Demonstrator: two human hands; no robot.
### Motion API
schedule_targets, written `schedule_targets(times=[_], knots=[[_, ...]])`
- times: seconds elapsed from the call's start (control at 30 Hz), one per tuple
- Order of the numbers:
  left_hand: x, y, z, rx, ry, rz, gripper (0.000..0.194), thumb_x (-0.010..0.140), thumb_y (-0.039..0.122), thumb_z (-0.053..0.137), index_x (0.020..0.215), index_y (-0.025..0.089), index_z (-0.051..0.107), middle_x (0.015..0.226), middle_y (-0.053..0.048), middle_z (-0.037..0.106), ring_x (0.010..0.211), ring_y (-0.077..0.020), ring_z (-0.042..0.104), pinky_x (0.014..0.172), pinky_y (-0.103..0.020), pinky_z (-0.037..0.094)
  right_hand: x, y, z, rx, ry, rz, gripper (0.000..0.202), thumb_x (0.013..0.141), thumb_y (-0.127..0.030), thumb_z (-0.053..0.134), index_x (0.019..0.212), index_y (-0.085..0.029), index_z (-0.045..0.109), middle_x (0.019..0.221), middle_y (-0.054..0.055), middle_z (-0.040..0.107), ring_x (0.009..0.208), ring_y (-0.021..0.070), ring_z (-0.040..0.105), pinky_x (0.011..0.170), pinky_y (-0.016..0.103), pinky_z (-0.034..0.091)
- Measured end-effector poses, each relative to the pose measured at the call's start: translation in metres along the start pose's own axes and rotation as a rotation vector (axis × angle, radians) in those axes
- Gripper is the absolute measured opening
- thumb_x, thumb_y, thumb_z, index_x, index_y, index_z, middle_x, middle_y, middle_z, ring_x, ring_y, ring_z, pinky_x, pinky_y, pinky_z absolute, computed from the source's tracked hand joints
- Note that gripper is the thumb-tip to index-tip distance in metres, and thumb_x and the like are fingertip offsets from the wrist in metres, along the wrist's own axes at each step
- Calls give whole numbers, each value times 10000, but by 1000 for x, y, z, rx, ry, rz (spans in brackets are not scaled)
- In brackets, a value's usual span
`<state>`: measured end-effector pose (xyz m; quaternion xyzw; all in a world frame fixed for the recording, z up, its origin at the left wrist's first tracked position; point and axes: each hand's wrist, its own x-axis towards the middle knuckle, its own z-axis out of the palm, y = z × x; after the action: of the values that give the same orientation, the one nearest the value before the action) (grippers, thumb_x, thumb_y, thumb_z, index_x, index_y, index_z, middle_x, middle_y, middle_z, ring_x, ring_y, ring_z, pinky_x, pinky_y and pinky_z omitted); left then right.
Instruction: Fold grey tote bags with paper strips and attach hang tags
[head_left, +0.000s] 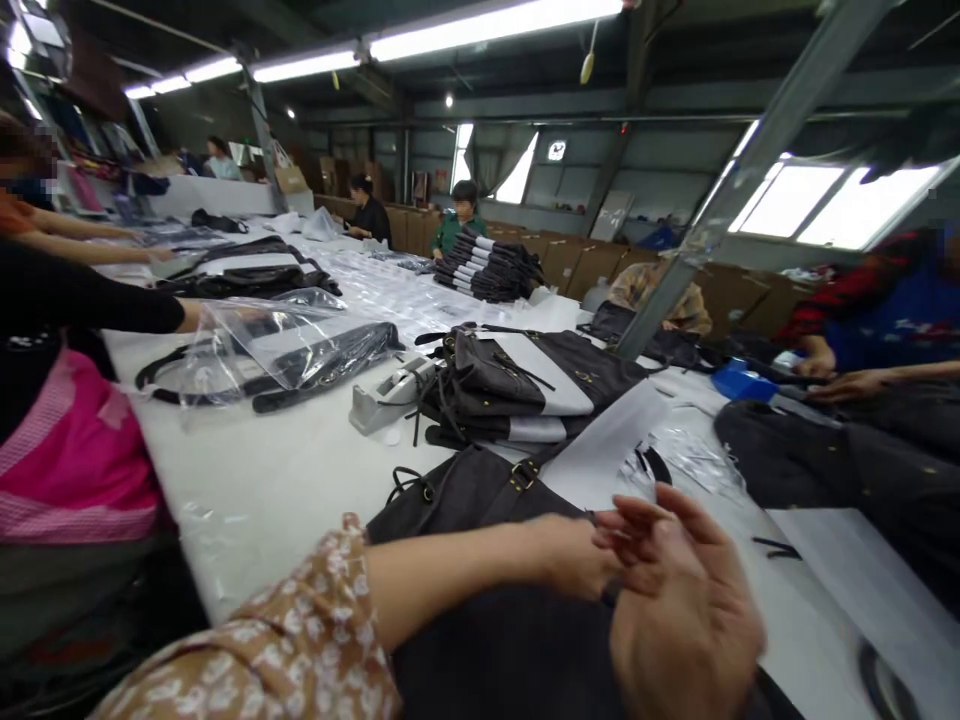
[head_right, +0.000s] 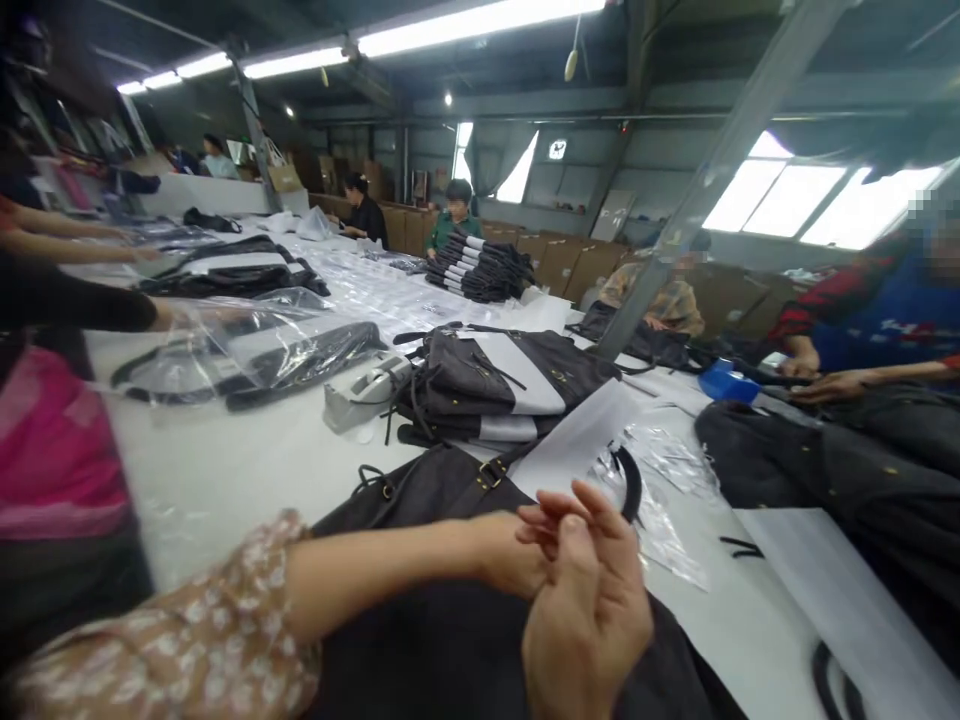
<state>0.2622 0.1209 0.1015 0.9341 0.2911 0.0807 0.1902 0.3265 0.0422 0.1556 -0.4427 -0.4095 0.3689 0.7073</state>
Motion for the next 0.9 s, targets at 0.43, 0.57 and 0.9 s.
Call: schedule_targets(times=[0.43,0.57,0.9], knots=[[-147,-87,3,-110,180,-621,460,761,361,525,1143,105,558,1055,-157,605,927,-277,551,805,-374,446,-4,132,34,-289,-453,483,582,633,-498,739,1055,-143,553,769,36,664,716,196,660,637,299,549],[-129,-60,35,77,81,-438,728,678,311,576,1313,12,383,1179,-242,496,995,-324,487,798,-413,455,-1,149,34,-392,-477,539,565,619,-590,706,944,-143,584,642,11,632,542,167,605,455,254,481],[-143,-94,-2,-279,161,-577,272,918,293,400,1024,181,624,995,-72,649,886,-196,598,804,-347,471,2,172,31,-415,-439,569,741,578,-519,759,1127,-128,451,463,-93,523,362,113,472,386,210,358]])
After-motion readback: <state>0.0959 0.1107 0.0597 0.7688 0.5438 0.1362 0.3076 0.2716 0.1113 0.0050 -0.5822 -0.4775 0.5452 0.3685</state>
